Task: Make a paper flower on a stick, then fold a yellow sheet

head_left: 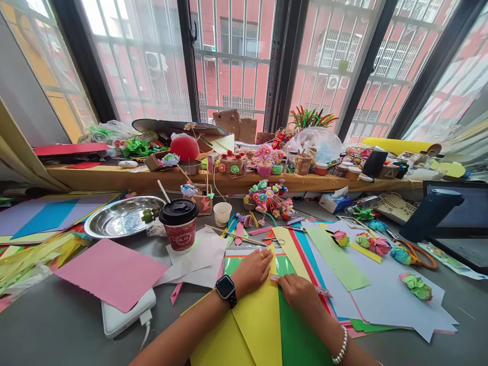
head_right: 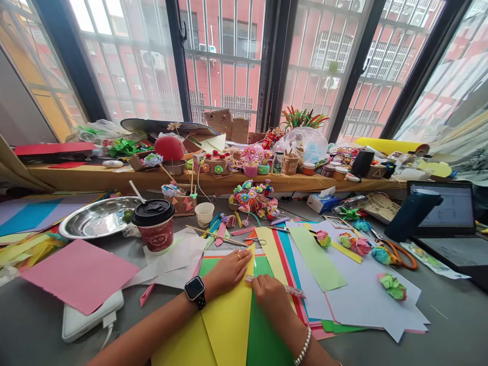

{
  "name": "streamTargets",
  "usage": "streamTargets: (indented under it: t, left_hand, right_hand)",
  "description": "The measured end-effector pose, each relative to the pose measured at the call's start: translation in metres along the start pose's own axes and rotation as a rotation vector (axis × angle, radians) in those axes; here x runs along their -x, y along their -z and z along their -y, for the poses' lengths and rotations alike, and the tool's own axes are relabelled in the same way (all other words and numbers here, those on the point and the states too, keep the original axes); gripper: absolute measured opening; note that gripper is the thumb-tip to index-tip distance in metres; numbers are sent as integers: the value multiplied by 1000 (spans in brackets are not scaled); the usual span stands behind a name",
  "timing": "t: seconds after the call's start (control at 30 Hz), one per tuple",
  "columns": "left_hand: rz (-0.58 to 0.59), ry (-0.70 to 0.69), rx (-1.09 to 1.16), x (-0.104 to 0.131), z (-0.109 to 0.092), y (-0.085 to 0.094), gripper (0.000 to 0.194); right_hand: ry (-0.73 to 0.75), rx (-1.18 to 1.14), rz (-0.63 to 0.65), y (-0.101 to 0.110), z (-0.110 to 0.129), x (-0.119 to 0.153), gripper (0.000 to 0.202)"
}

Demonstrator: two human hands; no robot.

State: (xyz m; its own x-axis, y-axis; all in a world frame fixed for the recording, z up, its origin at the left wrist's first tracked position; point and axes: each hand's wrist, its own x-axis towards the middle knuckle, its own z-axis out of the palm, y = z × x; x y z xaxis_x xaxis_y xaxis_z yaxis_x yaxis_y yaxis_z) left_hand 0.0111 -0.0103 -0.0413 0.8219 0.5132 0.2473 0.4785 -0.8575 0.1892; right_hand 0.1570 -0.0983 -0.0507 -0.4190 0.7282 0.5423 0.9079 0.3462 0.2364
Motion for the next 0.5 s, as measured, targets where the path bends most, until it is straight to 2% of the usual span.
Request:
streamTargets:
  t: [0.13, 0.3, 0.5]
  left_hand:
    - [0, 5, 6, -1, -1, 0, 38]
    - [35, 6, -4, -2, -2, 3, 39]
    - [57, 13, -31, -2, -2, 4, 40]
  right_hand:
    - [69, -11, -31, 14, 13, 14, 30]
    - [143, -33, -166, 32, 37, 35, 32]
    - [187, -13, -330, 36, 57, 60, 36]
